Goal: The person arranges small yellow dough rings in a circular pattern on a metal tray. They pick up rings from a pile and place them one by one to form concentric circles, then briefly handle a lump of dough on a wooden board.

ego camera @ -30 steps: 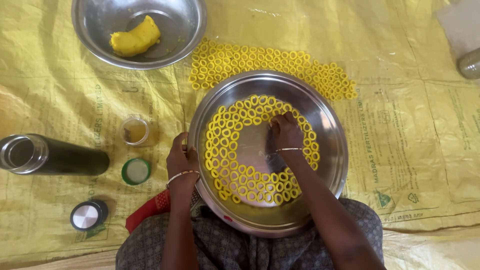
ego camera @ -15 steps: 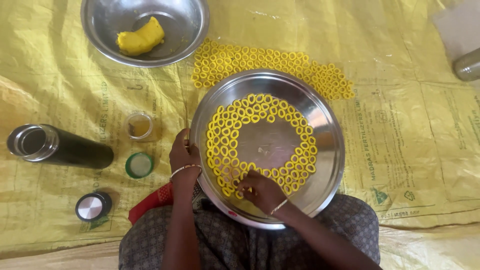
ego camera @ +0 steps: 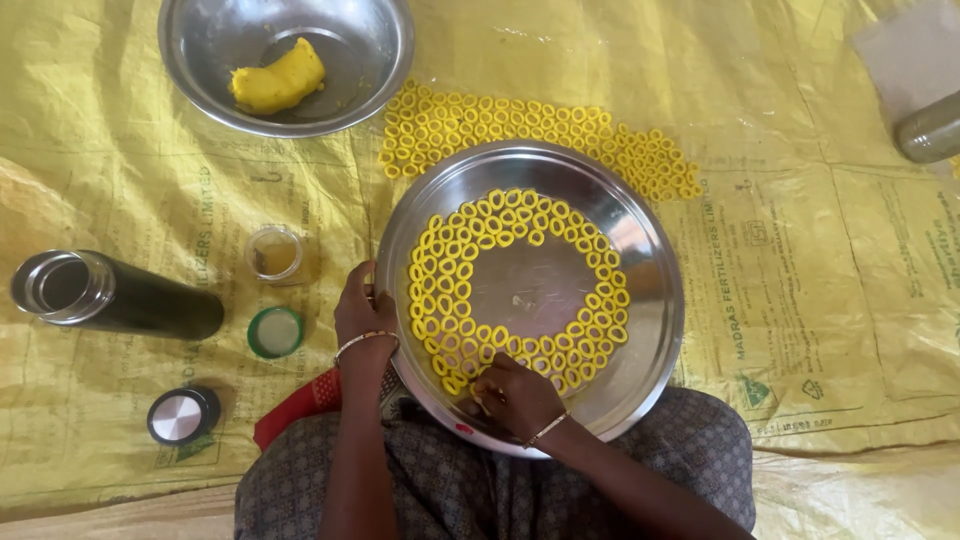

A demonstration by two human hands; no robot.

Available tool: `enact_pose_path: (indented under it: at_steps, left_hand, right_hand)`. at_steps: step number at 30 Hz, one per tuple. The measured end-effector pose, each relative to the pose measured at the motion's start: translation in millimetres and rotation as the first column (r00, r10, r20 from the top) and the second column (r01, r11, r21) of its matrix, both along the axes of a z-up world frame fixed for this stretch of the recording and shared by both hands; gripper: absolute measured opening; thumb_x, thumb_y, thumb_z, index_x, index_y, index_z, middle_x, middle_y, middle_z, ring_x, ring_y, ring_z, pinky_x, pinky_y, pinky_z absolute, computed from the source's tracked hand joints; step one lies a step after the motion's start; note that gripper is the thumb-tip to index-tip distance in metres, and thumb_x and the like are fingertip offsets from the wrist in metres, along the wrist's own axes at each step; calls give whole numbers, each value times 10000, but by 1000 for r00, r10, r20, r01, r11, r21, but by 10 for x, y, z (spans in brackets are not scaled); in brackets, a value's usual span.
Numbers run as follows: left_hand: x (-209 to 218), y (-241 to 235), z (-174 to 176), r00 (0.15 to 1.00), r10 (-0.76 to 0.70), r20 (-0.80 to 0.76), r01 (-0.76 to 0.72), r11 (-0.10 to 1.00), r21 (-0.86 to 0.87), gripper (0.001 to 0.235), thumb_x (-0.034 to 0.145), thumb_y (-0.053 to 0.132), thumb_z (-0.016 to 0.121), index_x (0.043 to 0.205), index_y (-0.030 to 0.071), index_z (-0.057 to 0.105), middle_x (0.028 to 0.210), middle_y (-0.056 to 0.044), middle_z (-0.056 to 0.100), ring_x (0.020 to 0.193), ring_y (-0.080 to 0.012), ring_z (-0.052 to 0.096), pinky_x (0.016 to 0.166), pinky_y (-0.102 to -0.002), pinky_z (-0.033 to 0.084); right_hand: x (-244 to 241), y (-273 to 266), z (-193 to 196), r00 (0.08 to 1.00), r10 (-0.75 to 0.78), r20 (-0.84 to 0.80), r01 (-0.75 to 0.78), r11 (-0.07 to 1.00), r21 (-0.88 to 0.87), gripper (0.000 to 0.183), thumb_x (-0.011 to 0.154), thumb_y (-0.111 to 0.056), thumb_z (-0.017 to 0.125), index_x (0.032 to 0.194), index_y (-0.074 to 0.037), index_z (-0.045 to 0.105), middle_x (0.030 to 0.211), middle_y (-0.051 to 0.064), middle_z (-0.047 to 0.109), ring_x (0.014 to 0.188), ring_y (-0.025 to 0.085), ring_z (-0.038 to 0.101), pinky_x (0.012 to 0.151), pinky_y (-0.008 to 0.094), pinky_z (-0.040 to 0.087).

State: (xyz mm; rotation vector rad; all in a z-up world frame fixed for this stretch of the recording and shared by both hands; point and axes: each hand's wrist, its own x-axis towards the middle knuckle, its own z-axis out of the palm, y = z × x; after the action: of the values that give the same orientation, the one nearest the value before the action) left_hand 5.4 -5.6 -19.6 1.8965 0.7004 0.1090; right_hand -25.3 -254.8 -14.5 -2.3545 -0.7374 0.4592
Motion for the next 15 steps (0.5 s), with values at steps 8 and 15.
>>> enact_pose_path:
  at_steps: [8,15]
  left_hand:
    - [-7,0,20,1000,1,16,-1,1000,-1,522,925,72,608,1439,52,520,990,-172,731,789,-256,721,746,-409,575]
    - [-14,7,-12,999,-8,45,8,1000,-1,466,955,102,599,1411,37,534,990,-168,735,805,-254,723,743,-405,574]
  right_hand:
    - [17,-36,-36,992,14,-128,-12,1000,13,84,834,-118,731,899,-77,697,902,76,628,800,261,690,699,392,556]
    - [299,-343,-24,944,112,-310,-60,983,174,67,879,-86,750,940,-77,723,942,67,661,838,195,683,757,344,593]
